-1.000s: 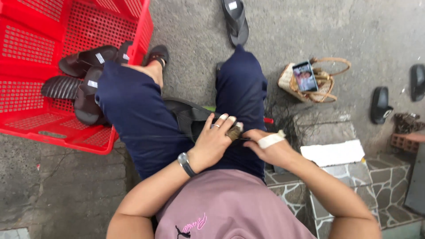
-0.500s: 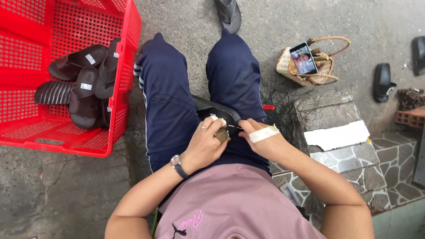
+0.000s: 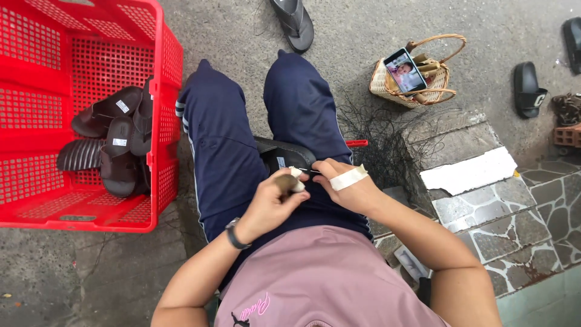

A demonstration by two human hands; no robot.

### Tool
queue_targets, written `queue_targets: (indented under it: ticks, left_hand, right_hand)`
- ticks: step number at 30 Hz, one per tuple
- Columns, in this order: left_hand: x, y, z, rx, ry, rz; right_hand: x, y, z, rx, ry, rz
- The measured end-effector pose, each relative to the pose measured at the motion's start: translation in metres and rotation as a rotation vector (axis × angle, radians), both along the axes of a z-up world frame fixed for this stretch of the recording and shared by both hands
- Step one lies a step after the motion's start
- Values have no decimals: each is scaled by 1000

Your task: Repairing sandals by stitching or applying adhesive to the soles and pressing them together.

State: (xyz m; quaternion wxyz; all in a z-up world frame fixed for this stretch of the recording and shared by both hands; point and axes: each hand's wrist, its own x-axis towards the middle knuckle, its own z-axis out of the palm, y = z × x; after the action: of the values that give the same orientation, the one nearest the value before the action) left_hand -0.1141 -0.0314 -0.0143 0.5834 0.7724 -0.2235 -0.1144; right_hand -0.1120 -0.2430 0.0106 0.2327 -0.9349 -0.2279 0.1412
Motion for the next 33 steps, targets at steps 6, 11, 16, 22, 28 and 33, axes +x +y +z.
queue_targets:
  ticks: [6,11,16,22,28,33]
  left_hand:
    - [5,9,-2,-619,676,56]
    - [5,-12,-19,-176,596,163]
    - [10,-17,32,-57,204,63]
    - [-3,-16,-10,323,-401,155]
    - [-2,-1,0,338,-259,146]
    - [3,8,34,76,315,62]
  right_hand:
    - [-6,0,-17,121,-40,-20]
    - [-13,-2,-26,152,-352,-46]
    - [-10,-16,33,-13,-116,41]
    - [1,-43,93,-217,209,24]
    - [-11,8,-9,683,51,-43]
    - [-19,21,18,998,177,-44]
